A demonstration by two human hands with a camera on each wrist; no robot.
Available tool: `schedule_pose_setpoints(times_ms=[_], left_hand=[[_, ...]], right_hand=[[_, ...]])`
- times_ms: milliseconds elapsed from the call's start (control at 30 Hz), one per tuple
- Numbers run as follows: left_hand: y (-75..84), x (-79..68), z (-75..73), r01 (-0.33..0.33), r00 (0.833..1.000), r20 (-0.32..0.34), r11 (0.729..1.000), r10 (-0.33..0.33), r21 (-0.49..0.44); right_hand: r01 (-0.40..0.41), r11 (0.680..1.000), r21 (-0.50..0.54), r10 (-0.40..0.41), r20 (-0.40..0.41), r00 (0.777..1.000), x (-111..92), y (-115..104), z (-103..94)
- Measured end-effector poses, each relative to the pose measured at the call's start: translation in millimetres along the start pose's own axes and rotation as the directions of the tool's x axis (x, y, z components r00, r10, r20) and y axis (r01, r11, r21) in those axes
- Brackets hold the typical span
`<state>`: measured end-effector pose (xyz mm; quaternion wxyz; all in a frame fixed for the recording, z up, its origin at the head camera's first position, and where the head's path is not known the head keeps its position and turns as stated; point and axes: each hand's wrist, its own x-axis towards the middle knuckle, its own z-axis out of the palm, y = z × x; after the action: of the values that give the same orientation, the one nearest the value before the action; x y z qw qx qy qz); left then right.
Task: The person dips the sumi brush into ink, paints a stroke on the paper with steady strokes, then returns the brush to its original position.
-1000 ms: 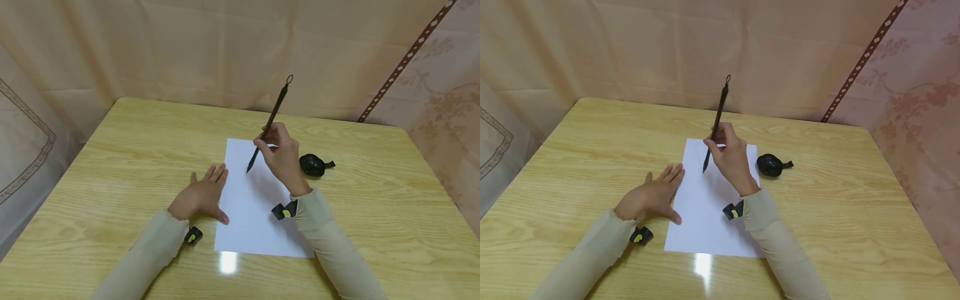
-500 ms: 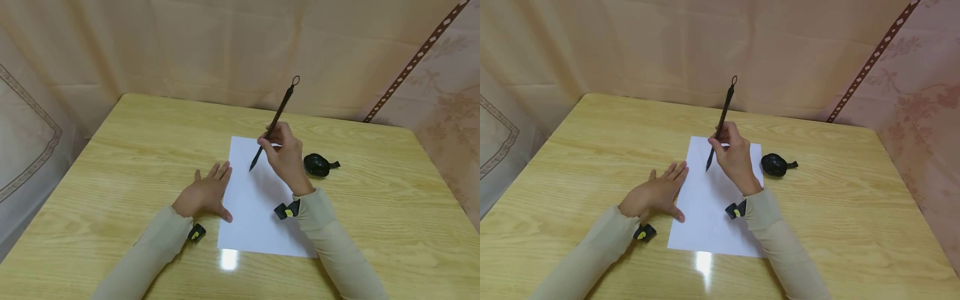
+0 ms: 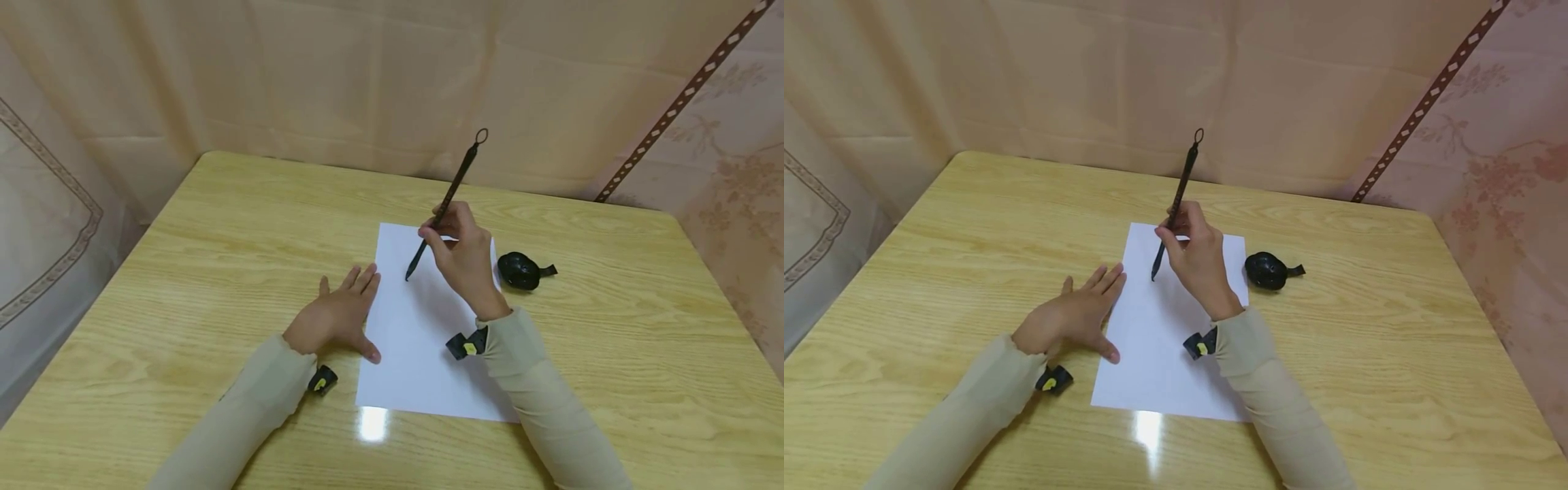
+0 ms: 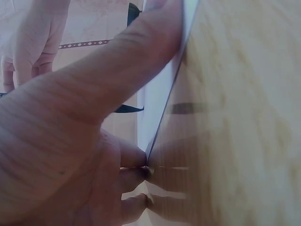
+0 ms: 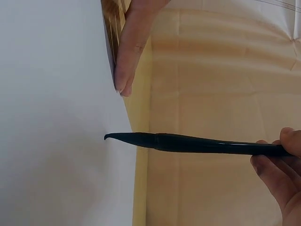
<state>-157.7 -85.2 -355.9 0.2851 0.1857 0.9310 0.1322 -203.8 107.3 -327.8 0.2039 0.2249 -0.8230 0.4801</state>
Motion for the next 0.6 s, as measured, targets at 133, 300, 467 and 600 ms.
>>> schedule_pose_setpoints(times_ms=[133,300,467,600], left_hand=[[0.3,-0.6,-0.2,0.002,1.0,-0.002,1.0,-0.002,-0.002],[0.2,-1.3,-0.3,-0.002,1.0,-0.003,1.0,0.002,-0.007],[0.8,-2.7,-0.2,-0.001,1.0,-0.005,1.0,0.001,-0.004],[0.8,-2.8,0.3,0.002,1.0,-0.005,1.0,-0.002,-0.006]], right_hand=[[0.011,1.0,-0.016,-0.01,0.012,1.0,-0.2,-1.3,0.5],[0.021,1.0,-0.011,-0.02,0.024,1.0,-1.3,-2.7,0.0],[0.026,1.0,0.001,-0.026,0.032,0.999,-2.6,-2.6,-0.6],[0.029,1.0,-0.003,-0.029,0.029,0.999,-3.5,-1.8,-1.4]])
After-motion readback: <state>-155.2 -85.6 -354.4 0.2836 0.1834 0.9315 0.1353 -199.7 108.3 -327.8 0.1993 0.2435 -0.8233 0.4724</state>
